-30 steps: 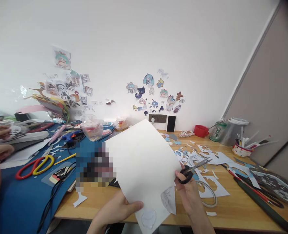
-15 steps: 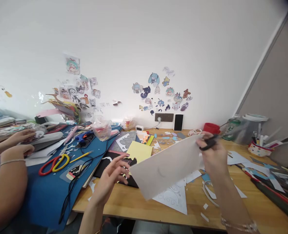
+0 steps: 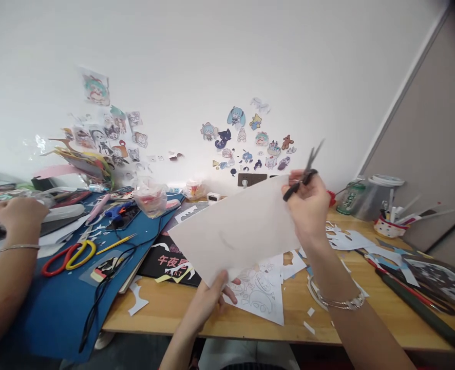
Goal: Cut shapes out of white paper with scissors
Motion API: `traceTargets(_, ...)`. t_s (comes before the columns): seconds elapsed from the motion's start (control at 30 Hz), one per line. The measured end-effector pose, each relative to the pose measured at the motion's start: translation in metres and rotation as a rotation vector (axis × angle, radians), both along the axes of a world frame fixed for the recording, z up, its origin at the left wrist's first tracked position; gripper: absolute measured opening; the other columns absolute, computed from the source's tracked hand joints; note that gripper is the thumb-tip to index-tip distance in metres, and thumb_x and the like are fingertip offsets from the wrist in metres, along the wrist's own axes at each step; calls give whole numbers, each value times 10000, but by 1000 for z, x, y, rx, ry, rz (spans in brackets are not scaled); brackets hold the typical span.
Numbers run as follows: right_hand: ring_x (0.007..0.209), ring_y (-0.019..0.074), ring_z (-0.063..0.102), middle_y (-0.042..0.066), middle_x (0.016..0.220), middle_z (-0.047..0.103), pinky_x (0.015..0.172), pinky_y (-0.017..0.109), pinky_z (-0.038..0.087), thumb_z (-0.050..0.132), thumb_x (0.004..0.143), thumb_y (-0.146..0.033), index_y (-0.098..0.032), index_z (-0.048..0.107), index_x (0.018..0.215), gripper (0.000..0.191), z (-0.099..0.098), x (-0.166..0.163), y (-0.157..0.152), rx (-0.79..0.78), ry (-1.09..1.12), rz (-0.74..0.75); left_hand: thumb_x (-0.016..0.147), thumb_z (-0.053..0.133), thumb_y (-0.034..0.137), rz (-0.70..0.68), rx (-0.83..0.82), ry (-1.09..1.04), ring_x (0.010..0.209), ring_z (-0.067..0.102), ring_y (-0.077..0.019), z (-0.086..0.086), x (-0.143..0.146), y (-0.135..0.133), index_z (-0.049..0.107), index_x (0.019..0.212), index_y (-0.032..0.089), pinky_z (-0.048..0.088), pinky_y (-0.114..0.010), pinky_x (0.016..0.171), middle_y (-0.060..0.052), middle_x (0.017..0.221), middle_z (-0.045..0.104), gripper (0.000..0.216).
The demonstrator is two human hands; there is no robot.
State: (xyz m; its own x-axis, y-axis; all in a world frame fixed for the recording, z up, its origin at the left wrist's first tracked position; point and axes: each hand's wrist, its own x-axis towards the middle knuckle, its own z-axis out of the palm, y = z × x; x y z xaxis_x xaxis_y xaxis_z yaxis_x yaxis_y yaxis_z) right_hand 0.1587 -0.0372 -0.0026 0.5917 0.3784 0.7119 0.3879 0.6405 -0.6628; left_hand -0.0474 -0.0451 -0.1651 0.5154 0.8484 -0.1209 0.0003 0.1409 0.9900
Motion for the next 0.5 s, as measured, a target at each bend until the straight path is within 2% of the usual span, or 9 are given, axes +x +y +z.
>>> traceTargets(0.07, 771, 113, 581, -9, 867, 597, 719, 250, 469, 666, 656, -115, -200, 566, 907, 283, 1, 5, -16, 74, -1, -62, 746, 474, 637, 118, -13, -23, 338, 352, -81, -5, 7, 2, 557, 720, 141, 206, -196, 356, 40, 405, 454, 503)
traceTargets(0.13, 746, 105, 568, -10, 906, 575, 696, 246, 460, 675, 686, -176, -219, 535, 971, 320, -4, 14, -38, 22, -31, -76, 708, 512, 645, 216, -34, -54, 332, 262, -49, -8, 5, 3, 497, 686, 158, 168, -189, 374, 81, 396, 374, 488)
traceTargets(0.2, 741, 111, 566, -9, 954, 557, 675, 250, 458, 648, 726, -285, -252, 479, 1064, 379, -18, 26, -63, -230, -104, -43, 689, 566, 610, 292, -61, -89, 370, 264, -40, -8, 0, 4, 437, 706, 177, 162, -178, 392, 87, 471, 387, 453)
traceTargets(0.23, 728, 114, 565, -10, 977, 556, 648, 247, 457, 628, 733, -339, -273, 434, 1124, 441, -28, 33, -74, -447, -165, -17, 700, 575, 585, 316, -77, -102, 380, 246, -35, -7, -3, 4, 405, 694, 184, 151, -171, 399, 96, 481, 360, 435)
traceTargets(0.27, 678, 125, 560, -3, 934, 573, 584, 246, 448, 625, 724, -370, -258, 439, 1132, 462, -39, 40, -84, -590, -194, -15, 709, 575, 571, 324, -88, -119, 386, 218, -30, -6, -6, 4, 373, 673, 192, 140, -168, 404, 104, 483, 329, 431)
traceTargets(0.33, 529, 132, 530, -29, 683, 581, 465, 238, 399, 630, 721, -373, -210, 511, 1041, 379, -64, 57, -97, -927, -278, 31, 712, 581, 557, 316, -95, -161, 399, 171, -25, -3, -9, 4, 309, 630, 204, 117, -166, 408, 111, 494, 281, 453)
traceTargets(0.37, 485, 133, 512, -42, 589, 560, 435, 235, 374, 634, 725, -351, -196, 554, 961, 294, -76, 67, -101, -1035, -309, 31, 717, 584, 550, 316, -95, -179, 404, 154, -23, -2, -10, 4, 287, 612, 206, 109, -167, 410, 113, 497, 252, 466)
traceTargets(0.43, 494, 128, 527, -39, 578, 579, 459, 236, 391, 620, 757, -300, -183, 592, 808, 131, -99, 87, -103, -1211, -373, 0, 718, 591, 542, 324, -98, -197, 407, 143, -22, -1, -10, 4, 267, 588, 206, 104, -168, 411, 114, 500, 215, 485)
traceTargets(0.5, 513, 111, 541, -30, 611, 600, 512, 242, 430, 570, 828, -284, -165, 591, 709, 170, -116, 107, -100, -1360, -429, -64, 705, 608, 536, 340, -104, -204, 406, 149, -23, 1, -9, 4, 268, 583, 206, 108, -168, 409, 112, 503, 207, 489)
